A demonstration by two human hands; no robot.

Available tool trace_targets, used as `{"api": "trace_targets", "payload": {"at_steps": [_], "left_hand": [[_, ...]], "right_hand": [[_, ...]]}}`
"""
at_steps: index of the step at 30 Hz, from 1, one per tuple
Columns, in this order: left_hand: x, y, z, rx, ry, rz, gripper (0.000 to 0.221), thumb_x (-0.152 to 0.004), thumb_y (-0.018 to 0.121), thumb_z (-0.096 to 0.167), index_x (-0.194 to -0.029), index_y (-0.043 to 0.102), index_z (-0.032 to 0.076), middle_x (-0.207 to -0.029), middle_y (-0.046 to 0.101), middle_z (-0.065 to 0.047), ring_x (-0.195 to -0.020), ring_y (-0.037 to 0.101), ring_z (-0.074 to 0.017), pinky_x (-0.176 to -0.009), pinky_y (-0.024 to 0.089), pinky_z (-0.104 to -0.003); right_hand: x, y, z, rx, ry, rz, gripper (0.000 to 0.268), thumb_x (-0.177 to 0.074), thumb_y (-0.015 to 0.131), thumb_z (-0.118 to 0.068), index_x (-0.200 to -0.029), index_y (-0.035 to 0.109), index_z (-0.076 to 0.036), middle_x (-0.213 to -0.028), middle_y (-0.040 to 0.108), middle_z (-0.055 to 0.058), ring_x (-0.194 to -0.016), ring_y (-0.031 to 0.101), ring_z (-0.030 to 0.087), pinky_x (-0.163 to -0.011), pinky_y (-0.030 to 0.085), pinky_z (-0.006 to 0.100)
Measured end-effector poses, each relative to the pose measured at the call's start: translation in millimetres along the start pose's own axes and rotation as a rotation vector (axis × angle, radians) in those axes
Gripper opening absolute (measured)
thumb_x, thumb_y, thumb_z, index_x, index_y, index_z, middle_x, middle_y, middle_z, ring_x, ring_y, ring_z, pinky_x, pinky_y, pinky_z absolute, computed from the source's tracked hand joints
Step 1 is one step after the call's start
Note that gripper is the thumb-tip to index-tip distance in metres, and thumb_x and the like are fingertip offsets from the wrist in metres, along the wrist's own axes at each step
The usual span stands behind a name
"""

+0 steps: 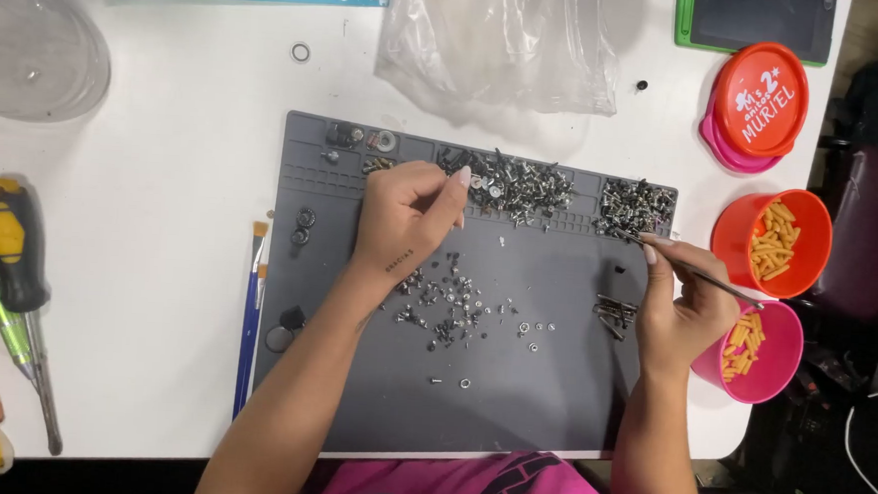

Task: Sorting and organizing small electronic screws and washers on a magnetic repair mat using a precision probe tool.

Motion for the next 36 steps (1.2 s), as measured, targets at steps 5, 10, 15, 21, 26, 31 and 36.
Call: {"api": "trace_targets", "payload": {"at_steps": [5,10,15,21,26,31,36], "left_hand": [[-1,0,-2,0.006,0.053,0.055,0.051,-0.105,0.061,0.024,-0.054,0.062,0.014,-0.045,0.054,0.002,-0.044,0.049,-0.0093,-0.049,0.042,-0.021],[-1,-2,2,0.001,0.055,0.033,0.052,-0.105,0.053,0.023,-0.055,0.06,0.013,-0.049,0.055,0.003,-0.047,0.051,-0.0091,-0.052,0.041,-0.025],[-2,-1,4,0.022,0.073,0.029,0.052,-0.105,0.052,0.024,-0.055,0.06,0.013,-0.049,0.056,0.003,-0.048,0.052,-0.0091,-0.052,0.04,-0.025],[-3,-1,5,0.005,0.097,0.05,0.053,-0.104,0.052,0.023,-0.052,0.05,0.012,-0.046,0.044,0.003,-0.046,0.042,-0.0106,-0.051,0.033,-0.028],[-2,-2,4,-0.002,0.076,0.069,0.052,-0.103,0.053,0.022,-0.055,0.038,0.012,-0.048,0.034,0.003,-0.049,0.032,-0.0106,-0.051,0.027,-0.03],[-5,0,-9,0.035,0.172,0.145,0.051,-0.102,0.059,0.025,-0.052,0.055,0.018,-0.037,0.048,0.004,-0.037,0.047,-0.0069,-0.045,0.041,-0.016],[-4,1,-9,0.05,0.151,0.153,0.051,-0.102,0.059,0.027,-0.051,0.054,0.019,-0.038,0.047,0.005,-0.038,0.046,-0.0065,-0.046,0.041,-0.017]], "right_hand": [[1,3,2,-0.005,-0.074,-0.049,0.009,-0.106,0.074,0.018,-0.109,0.066,0.017,-0.103,0.07,0.031,-0.1,0.074,0.044,-0.088,0.062,0.045],[9,3,-17,-0.003,-0.05,-0.065,0.008,-0.113,0.067,0.02,-0.118,0.062,0.017,-0.114,0.066,0.032,-0.11,0.071,0.043,-0.099,0.062,0.044],[40,29,-47,-0.303,0.101,-0.279,0.017,-0.094,0.075,0.009,-0.105,0.064,0.003,-0.103,0.07,0.02,-0.101,0.077,0.036,-0.101,0.067,0.046],[41,61,-86,-0.292,0.025,-0.501,0.011,-0.093,0.074,0.003,-0.102,0.069,0.001,-0.102,0.076,0.02,-0.097,0.079,0.03,-0.095,0.065,0.037],[41,66,-90,-0.289,0.023,-0.535,0.009,-0.094,0.073,0.003,-0.101,0.068,0.002,-0.102,0.076,0.021,-0.097,0.079,0.03,-0.095,0.065,0.037],[40,75,-86,-0.339,-0.08,-0.42,0.015,-0.082,0.082,0.013,-0.093,0.072,0.011,-0.084,0.076,0.021,-0.085,0.08,0.043,-0.071,0.064,0.047],[41,82,-89,-0.315,-0.092,-0.404,0.013,-0.086,0.081,0.011,-0.095,0.072,0.01,-0.085,0.076,0.021,-0.085,0.079,0.043,-0.072,0.062,0.046]]}}
Point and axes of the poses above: each hand's wrist, its own x-axis away from the middle knuckle, its own y-axis out of the palm, z = x × y, the point moved 5 cm from there along -x, towards the middle knuckle
